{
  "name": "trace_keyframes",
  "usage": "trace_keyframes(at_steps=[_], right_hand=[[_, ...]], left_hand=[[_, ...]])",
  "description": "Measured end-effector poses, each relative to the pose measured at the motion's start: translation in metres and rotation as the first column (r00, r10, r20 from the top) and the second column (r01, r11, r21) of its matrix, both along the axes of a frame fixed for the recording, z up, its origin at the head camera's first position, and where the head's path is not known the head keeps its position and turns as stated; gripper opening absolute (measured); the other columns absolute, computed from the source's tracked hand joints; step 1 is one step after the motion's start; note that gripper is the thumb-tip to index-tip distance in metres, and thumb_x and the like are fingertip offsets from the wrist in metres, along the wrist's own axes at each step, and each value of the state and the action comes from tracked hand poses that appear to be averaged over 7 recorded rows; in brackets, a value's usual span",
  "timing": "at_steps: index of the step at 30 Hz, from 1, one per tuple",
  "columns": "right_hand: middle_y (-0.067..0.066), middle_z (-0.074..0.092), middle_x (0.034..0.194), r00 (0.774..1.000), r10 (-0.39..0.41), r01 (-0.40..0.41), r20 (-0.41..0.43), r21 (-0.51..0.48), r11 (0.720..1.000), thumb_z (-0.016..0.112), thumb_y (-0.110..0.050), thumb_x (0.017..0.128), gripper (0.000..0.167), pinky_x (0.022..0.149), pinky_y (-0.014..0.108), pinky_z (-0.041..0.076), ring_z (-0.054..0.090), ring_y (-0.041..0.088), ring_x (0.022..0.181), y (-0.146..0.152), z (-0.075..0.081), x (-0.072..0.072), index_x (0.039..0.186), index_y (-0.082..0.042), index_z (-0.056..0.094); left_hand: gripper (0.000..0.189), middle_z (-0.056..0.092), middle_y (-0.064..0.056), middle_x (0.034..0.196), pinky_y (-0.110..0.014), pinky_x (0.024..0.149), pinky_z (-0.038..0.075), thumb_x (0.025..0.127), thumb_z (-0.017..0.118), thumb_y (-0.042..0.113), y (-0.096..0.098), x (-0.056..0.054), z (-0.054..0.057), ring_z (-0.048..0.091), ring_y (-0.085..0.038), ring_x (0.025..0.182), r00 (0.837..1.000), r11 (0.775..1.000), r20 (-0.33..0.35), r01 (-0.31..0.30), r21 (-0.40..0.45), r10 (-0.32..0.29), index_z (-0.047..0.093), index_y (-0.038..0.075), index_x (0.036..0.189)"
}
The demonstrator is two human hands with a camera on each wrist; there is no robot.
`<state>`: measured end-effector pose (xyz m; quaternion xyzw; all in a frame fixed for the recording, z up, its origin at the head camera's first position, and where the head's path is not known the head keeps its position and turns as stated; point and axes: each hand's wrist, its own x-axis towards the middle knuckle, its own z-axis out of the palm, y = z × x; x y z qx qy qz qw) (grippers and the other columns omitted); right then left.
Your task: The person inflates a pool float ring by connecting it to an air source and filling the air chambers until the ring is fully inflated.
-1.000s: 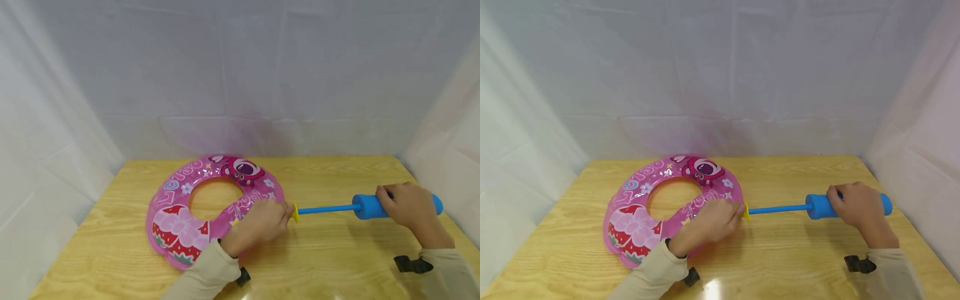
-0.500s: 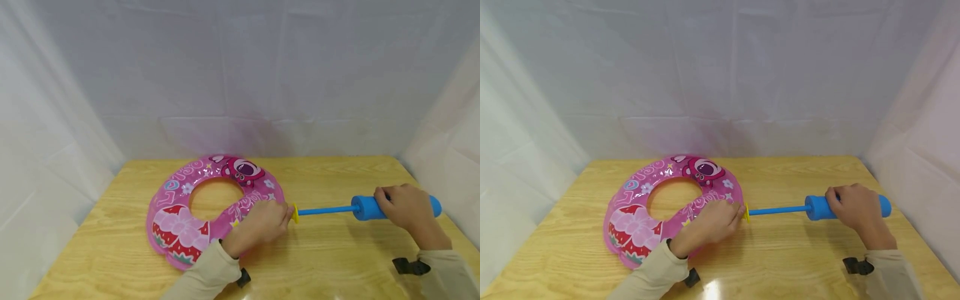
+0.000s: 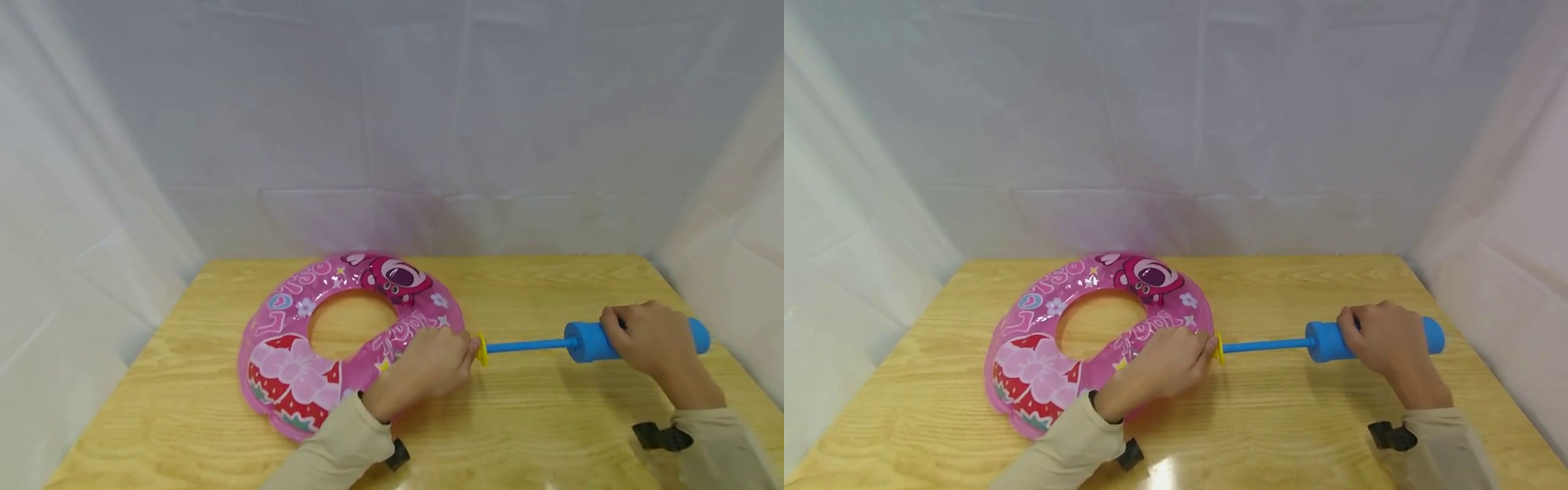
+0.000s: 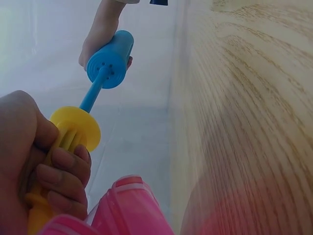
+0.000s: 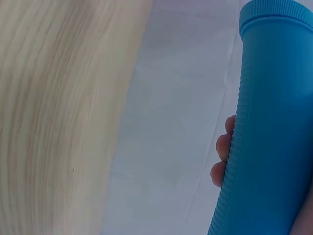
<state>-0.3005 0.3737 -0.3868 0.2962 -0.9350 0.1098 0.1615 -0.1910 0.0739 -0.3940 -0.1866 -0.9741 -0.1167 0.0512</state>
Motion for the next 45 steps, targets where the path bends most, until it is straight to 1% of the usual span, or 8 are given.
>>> trace_keyframes(at_steps=[4,11,14,17,21,27,35,45], right_hand=[[-0.002,0.028,0.048,0.999,0.026,-0.026,-0.039,-0.003,1.000,0.044,-0.017,0.098,0.039,0.042,0.032,0.023,0.031,0.015,0.045,-0.006,-0.002,0.002,0.060,-0.017,0.053],[-0.002,0.025,0.048,0.997,0.042,-0.042,-0.062,-0.006,0.999,0.045,-0.016,0.098,0.042,0.041,0.032,0.021,0.028,0.015,0.044,-0.018,-0.004,0.005,0.056,-0.019,0.045],[-0.002,0.026,0.047,0.997,0.048,-0.048,-0.067,-0.011,0.999,0.045,-0.016,0.097,0.041,0.041,0.032,0.021,0.029,0.015,0.044,-0.022,-0.005,0.007,0.057,-0.018,0.049],[-0.002,0.027,0.047,0.996,0.054,-0.056,-0.076,-0.021,0.998,0.044,-0.015,0.097,0.041,0.040,0.032,0.021,0.028,0.015,0.044,-0.026,-0.005,0.009,0.057,-0.018,0.050],[-0.002,0.024,0.047,0.992,0.065,-0.069,-0.108,-0.038,0.997,0.045,-0.015,0.096,0.042,0.041,0.032,0.018,0.026,0.015,0.044,-0.032,-0.005,0.012,0.055,-0.019,0.044],[-0.003,0.023,0.047,0.987,0.072,-0.081,-0.143,-0.058,0.995,0.045,-0.015,0.095,0.042,0.040,0.031,0.017,0.024,0.014,0.043,-0.041,-0.008,0.016,0.053,-0.019,0.043],[-0.004,0.021,0.047,0.987,0.078,-0.087,-0.140,-0.064,0.994,0.045,-0.016,0.095,0.044,0.040,0.031,0.018,0.024,0.013,0.043,-0.052,-0.009,0.022,0.052,-0.020,0.037],[-0.005,0.022,0.046,0.990,0.070,-0.080,-0.125,-0.073,0.994,0.047,-0.016,0.095,0.046,0.040,0.030,0.019,0.025,0.013,0.042,-0.065,-0.010,0.029,0.051,-0.020,0.033]], left_hand=[[0.039,0.041,0.004,0.058,-0.023,0.049,0.036,0.105,0.036,0.027,-0.001,0.000,-0.001,0.043,-0.012,0.052,0.999,1.000,0.040,0.000,0.017,-0.001,0.050,0.016,0.070],[0.039,0.040,0.004,0.058,-0.022,0.048,0.036,0.105,0.037,0.027,-0.001,0.000,-0.002,0.043,-0.011,0.052,1.000,1.000,0.025,0.004,0.017,-0.004,0.049,0.016,0.069],[0.039,0.040,0.005,0.058,-0.022,0.048,0.035,0.105,0.037,0.027,-0.001,-0.001,-0.002,0.043,-0.011,0.051,1.000,1.000,0.009,0.005,0.009,-0.005,0.048,0.016,0.068],[0.039,0.040,0.005,0.058,-0.021,0.046,0.034,0.105,0.037,0.027,-0.001,-0.001,-0.002,0.041,-0.010,0.049,1.000,0.999,0.031,0.004,0.033,-0.005,0.049,0.016,0.069],[0.039,0.040,0.004,0.057,-0.021,0.046,0.034,0.105,0.037,0.027,-0.001,-0.001,-0.002,0.041,-0.010,0.049,0.999,0.999,0.039,0.003,0.043,-0.004,0.049,0.016,0.070],[0.040,0.041,0.003,0.058,-0.024,0.049,0.036,0.105,0.036,0.027,-0.001,-0.001,-0.002,0.043,-0.012,0.051,1.000,1.000,0.012,0.008,0.024,-0.008,0.048,0.016,0.068],[0.038,0.039,0.005,0.058,-0.020,0.045,0.033,0.106,0.035,0.028,0.000,-0.002,-0.002,0.038,-0.009,0.048,0.997,0.999,0.079,-0.003,0.042,-0.001,0.049,0.016,0.072],[0.035,0.041,0.004,0.059,-0.020,0.044,0.033,0.105,0.037,0.027,0.001,-0.002,-0.002,0.040,-0.010,0.048,0.997,1.000,0.078,0.003,0.025,-0.005,0.052,0.014,0.075]])
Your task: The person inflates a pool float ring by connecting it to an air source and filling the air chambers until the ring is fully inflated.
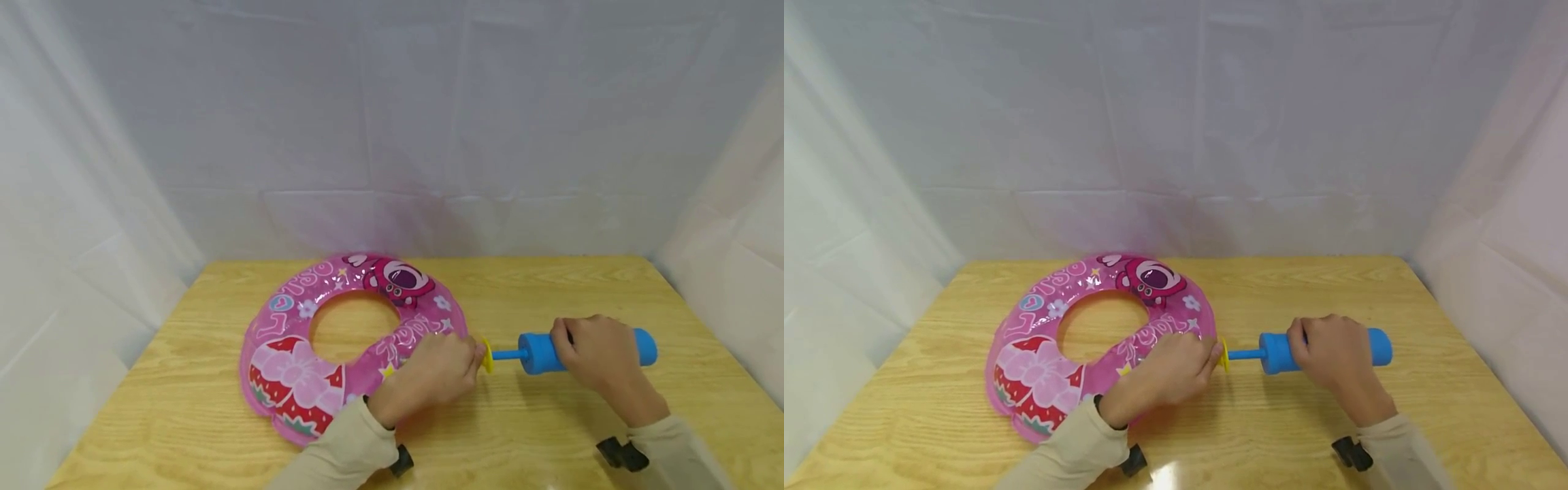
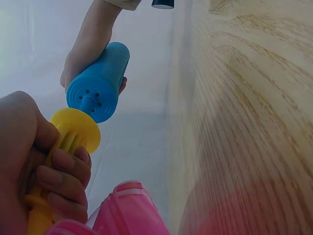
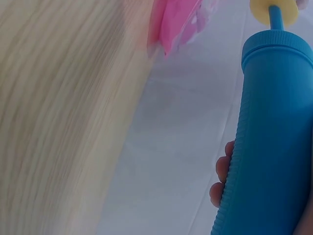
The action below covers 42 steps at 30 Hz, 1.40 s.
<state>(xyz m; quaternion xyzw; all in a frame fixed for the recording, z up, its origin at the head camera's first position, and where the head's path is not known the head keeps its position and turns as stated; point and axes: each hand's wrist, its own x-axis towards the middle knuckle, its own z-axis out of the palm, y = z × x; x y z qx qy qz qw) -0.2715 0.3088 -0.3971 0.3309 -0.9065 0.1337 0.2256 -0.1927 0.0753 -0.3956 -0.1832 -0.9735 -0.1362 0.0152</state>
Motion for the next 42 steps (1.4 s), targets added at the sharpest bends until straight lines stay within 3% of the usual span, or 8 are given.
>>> trace_keyframes(at_steps=[15,31,38,42], right_hand=[[-0.005,0.018,0.046,0.999,0.019,-0.020,-0.047,-0.030,0.999,0.048,-0.017,0.094,0.047,0.038,0.030,0.018,0.022,0.012,0.041,-0.021,-0.009,0.010,0.050,-0.021,0.032],[-0.006,0.019,0.043,0.997,0.043,-0.046,-0.060,-0.049,0.998,0.049,-0.015,0.091,0.048,0.037,0.028,0.021,0.022,0.010,0.038,-0.037,-0.009,0.015,0.048,-0.021,0.030],[-0.007,0.020,0.043,0.998,0.035,-0.037,-0.043,-0.051,0.998,0.049,-0.015,0.091,0.048,0.037,0.028,0.022,0.023,0.010,0.037,-0.039,-0.009,0.015,0.048,-0.020,0.030],[-0.007,0.020,0.043,0.998,0.039,-0.041,-0.047,-0.047,0.998,0.050,-0.016,0.091,0.047,0.037,0.028,0.023,0.025,0.011,0.038,-0.039,-0.008,0.014,0.048,-0.021,0.031]], left_hand=[[0.041,0.041,0.005,0.057,-0.021,0.046,0.035,0.105,0.035,0.026,0.001,0.001,-0.004,0.042,-0.010,0.049,0.999,0.999,-0.028,0.028,-0.024,-0.029,0.048,0.015,0.068],[0.040,0.040,0.005,0.057,-0.022,0.045,0.035,0.104,0.036,0.025,0.003,0.000,-0.005,0.042,-0.009,0.048,0.993,0.996,-0.108,0.037,-0.078,-0.045,0.047,0.016,0.066],[0.040,0.040,0.005,0.058,-0.020,0.044,0.034,0.105,0.035,0.026,0.001,0.000,-0.005,0.041,-0.009,0.047,0.999,0.998,-0.039,0.036,-0.041,-0.038,0.048,0.015,0.069],[0.039,0.040,0.004,0.058,-0.020,0.044,0.033,0.105,0.036,0.026,-0.001,-0.001,-0.005,0.041,-0.009,0.048,0.999,0.999,-0.039,0.034,-0.040,-0.036,0.049,0.014,0.071]])
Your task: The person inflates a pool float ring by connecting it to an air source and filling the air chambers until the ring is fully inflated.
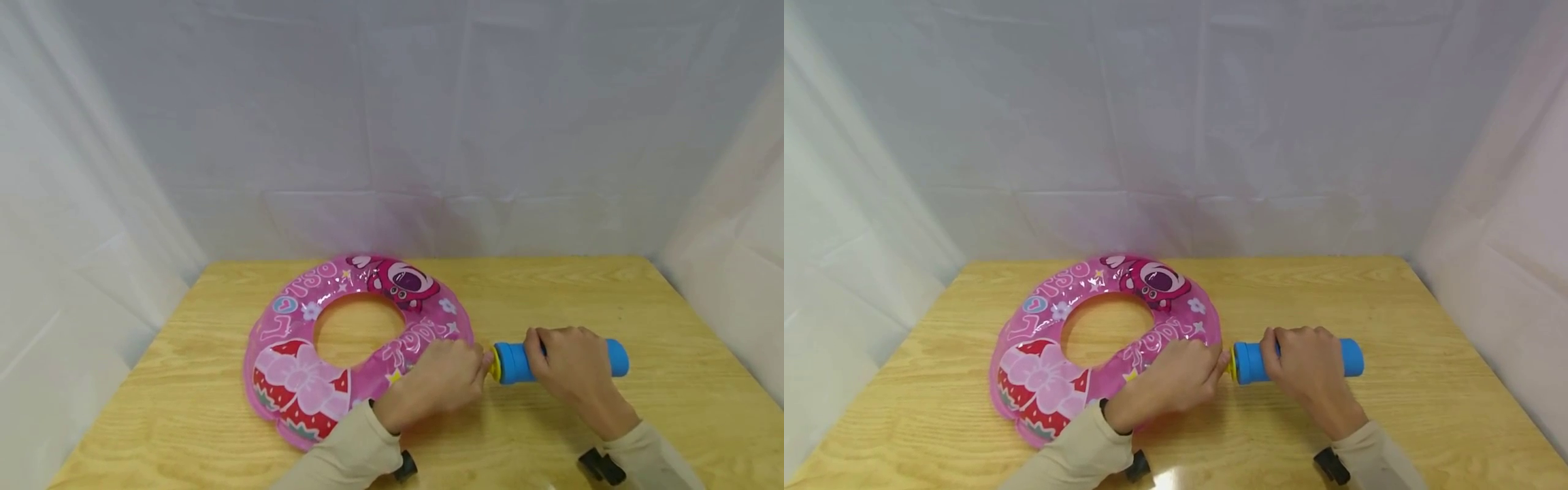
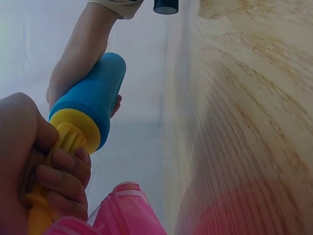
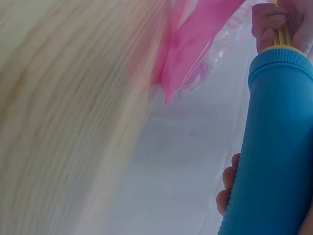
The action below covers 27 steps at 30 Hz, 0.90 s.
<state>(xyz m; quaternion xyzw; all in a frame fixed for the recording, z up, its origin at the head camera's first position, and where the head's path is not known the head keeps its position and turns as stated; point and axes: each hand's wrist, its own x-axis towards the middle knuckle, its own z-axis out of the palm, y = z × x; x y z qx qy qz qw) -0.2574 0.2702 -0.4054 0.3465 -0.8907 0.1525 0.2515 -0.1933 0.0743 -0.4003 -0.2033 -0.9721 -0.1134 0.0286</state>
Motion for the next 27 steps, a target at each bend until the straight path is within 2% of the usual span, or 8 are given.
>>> trace_keyframes(at_steps=[3,6,11,16,22,27], right_hand=[[-0.006,0.023,0.043,1.000,0.000,0.000,0.011,0.003,1.000,0.051,-0.017,0.092,0.044,0.037,0.029,0.024,0.028,0.012,0.038,0.002,0.000,-0.001,0.050,-0.021,0.037],[-0.004,0.028,0.042,1.000,-0.008,0.008,0.023,0.005,1.000,0.051,-0.018,0.092,0.039,0.037,0.030,0.026,0.032,0.013,0.038,0.005,0.001,-0.003,0.053,-0.017,0.050],[-0.001,0.037,0.044,0.998,-0.041,0.040,0.055,0.019,0.999,0.052,-0.020,0.093,0.030,0.036,0.031,0.026,0.036,0.015,0.040,0.012,0.005,-0.006,0.071,-0.010,0.069],[0.001,0.045,0.048,0.996,-0.045,0.043,0.071,0.025,0.999,0.051,-0.021,0.093,0.029,0.036,0.031,0.025,0.037,0.015,0.042,0.020,0.005,-0.011,0.076,-0.009,0.071],[0.005,0.052,0.054,0.998,-0.033,0.031,0.058,0.029,0.999,0.052,-0.019,0.093,0.027,0.038,0.031,0.024,0.038,0.015,0.044,0.033,0.006,-0.019,0.082,-0.008,0.073],[0.002,0.046,0.051,0.997,-0.040,0.037,0.067,0.048,0.998,0.051,-0.019,0.094,0.027,0.038,0.033,0.021,0.033,0.014,0.044,0.046,0.008,-0.024,0.084,-0.007,0.073]], left_hand=[[0.038,0.039,0.004,0.058,-0.020,0.044,0.033,0.105,0.036,0.027,-0.001,0.000,0.000,0.040,-0.009,0.048,1.000,1.000,-0.003,-0.002,-0.002,0.002,0.049,0.014,0.072],[0.038,0.039,0.004,0.057,-0.020,0.044,0.033,0.105,0.036,0.027,-0.001,0.000,0.000,0.041,-0.009,0.047,1.000,1.000,0.007,-0.004,0.013,0.004,0.049,0.014,0.072],[0.038,0.039,0.005,0.057,-0.020,0.045,0.035,0.105,0.037,0.027,-0.002,0.000,0.001,0.044,-0.009,0.049,1.000,0.999,0.003,-0.016,0.028,0.016,0.049,0.015,0.071],[0.039,0.038,0.005,0.057,-0.023,0.048,0.036,0.105,0.036,0.028,-0.003,0.000,0.001,0.045,-0.011,0.051,0.999,0.999,-0.020,-0.038,0.001,0.038,0.049,0.016,0.069],[0.038,0.039,0.004,0.058,-0.020,0.046,0.034,0.106,0.034,0.029,-0.003,0.000,0.002,0.041,-0.010,0.049,0.998,0.998,0.027,-0.053,0.017,0.053,0.051,0.015,0.074],[0.038,0.039,0.005,0.058,-0.021,0.047,0.034,0.106,0.034,0.029,-0.002,-0.001,0.001,0.041,-0.010,0.050,0.999,0.999,0.010,-0.053,0.015,0.053,0.051,0.015,0.074]])
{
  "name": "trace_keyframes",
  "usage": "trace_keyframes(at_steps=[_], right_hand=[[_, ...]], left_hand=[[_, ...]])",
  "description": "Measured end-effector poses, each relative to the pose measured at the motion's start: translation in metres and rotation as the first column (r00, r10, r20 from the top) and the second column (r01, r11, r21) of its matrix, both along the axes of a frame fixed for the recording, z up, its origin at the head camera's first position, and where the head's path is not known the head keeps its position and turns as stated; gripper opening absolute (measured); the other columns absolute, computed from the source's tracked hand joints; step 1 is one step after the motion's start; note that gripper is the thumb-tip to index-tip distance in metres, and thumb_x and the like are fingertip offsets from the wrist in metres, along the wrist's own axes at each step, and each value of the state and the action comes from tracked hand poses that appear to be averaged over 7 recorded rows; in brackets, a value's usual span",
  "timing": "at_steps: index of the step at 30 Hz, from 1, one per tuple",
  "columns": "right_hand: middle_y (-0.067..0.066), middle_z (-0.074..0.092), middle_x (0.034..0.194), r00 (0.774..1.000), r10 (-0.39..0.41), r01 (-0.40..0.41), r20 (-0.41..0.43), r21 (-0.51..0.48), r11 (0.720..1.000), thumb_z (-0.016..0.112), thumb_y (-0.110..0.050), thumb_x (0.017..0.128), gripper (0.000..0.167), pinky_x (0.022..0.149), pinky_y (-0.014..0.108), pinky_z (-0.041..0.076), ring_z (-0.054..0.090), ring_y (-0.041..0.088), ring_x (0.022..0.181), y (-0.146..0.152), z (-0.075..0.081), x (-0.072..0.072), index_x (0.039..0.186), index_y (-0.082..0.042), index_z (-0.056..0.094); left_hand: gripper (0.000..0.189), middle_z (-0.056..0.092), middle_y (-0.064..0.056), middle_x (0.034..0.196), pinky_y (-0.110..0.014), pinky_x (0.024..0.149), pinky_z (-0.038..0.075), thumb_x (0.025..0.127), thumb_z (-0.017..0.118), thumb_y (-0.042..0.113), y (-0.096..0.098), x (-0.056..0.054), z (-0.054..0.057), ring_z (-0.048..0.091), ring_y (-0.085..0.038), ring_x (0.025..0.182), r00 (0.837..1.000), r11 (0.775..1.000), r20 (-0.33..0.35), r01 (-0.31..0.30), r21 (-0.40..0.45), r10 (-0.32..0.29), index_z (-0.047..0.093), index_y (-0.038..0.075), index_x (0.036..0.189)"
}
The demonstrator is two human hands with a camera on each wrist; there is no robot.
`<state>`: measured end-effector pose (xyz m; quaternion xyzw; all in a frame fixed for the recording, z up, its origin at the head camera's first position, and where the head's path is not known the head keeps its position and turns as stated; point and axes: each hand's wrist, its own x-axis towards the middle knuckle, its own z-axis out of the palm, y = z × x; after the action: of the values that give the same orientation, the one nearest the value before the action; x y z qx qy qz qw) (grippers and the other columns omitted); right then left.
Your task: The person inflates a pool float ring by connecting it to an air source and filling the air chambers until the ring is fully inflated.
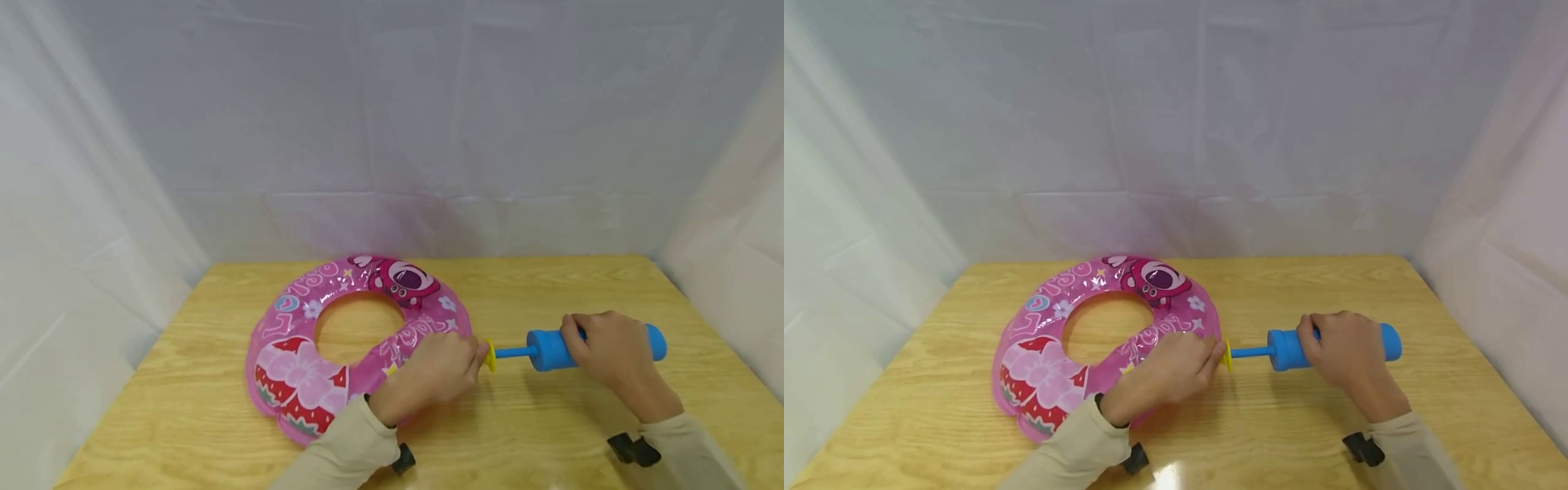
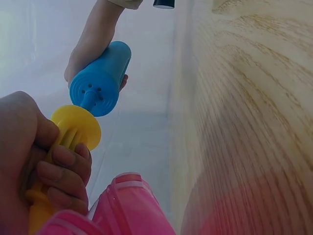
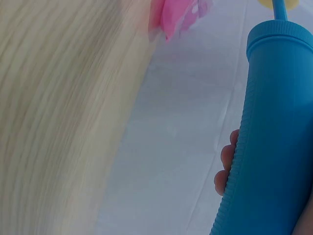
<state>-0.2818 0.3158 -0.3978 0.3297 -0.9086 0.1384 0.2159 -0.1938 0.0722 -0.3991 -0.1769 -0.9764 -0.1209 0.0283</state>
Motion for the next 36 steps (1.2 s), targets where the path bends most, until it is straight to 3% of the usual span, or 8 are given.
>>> trace_keyframes(at_steps=[8,17,25,36], right_hand=[[-0.001,0.038,0.049,1.000,-0.013,0.013,0.026,-0.004,1.000,0.048,-0.019,0.096,0.030,0.039,0.033,0.020,0.031,0.015,0.044,0.016,0.000,-0.008,0.086,-0.004,0.072],[-0.002,0.038,0.049,0.996,-0.002,-0.001,0.093,0.039,0.999,0.047,-0.018,0.097,0.030,0.041,0.032,0.027,0.037,0.016,0.048,0.033,0.002,-0.020,0.084,-0.005,0.071],[0.000,0.048,0.054,0.992,-0.031,0.022,0.122,0.070,0.997,0.047,-0.019,0.097,0.031,0.042,0.035,0.033,0.045,0.021,0.051,0.042,0.006,-0.027,0.090,-0.002,0.071],[0.001,0.052,0.056,0.992,-0.012,0.005,0.125,0.052,0.999,0.046,-0.017,0.097,0.031,0.045,0.037,0.036,0.045,0.019,0.051,0.054,0.007,-0.034,0.084,-0.003,0.071]], left_hand=[[0.040,0.039,0.004,0.058,-0.022,0.048,0.036,0.106,0.033,0.029,0.001,0.000,0.002,0.043,-0.010,0.051,1.000,1.000,-0.008,0.005,-0.007,-0.005,0.050,0.016,0.072],[0.040,0.040,0.004,0.059,-0.023,0.049,0.037,0.106,0.034,0.029,0.001,0.000,0.001,0.043,-0.011,0.051,1.000,1.000,-0.003,0.000,-0.010,0.000,0.050,0.016,0.072],[0.040,0.040,0.005,0.058,-0.023,0.049,0.037,0.106,0.034,0.029,0.000,-0.001,0.001,0.043,-0.010,0.051,1.000,1.000,-0.009,-0.009,0.003,0.009,0.049,0.016,0.071],[0.039,0.039,0.005,0.059,-0.021,0.046,0.034,0.106,0.034,0.029,-0.001,-0.002,0.002,0.041,-0.010,0.050,1.000,1.000,-0.001,-0.004,0.015,0.004,0.050,0.016,0.073]])
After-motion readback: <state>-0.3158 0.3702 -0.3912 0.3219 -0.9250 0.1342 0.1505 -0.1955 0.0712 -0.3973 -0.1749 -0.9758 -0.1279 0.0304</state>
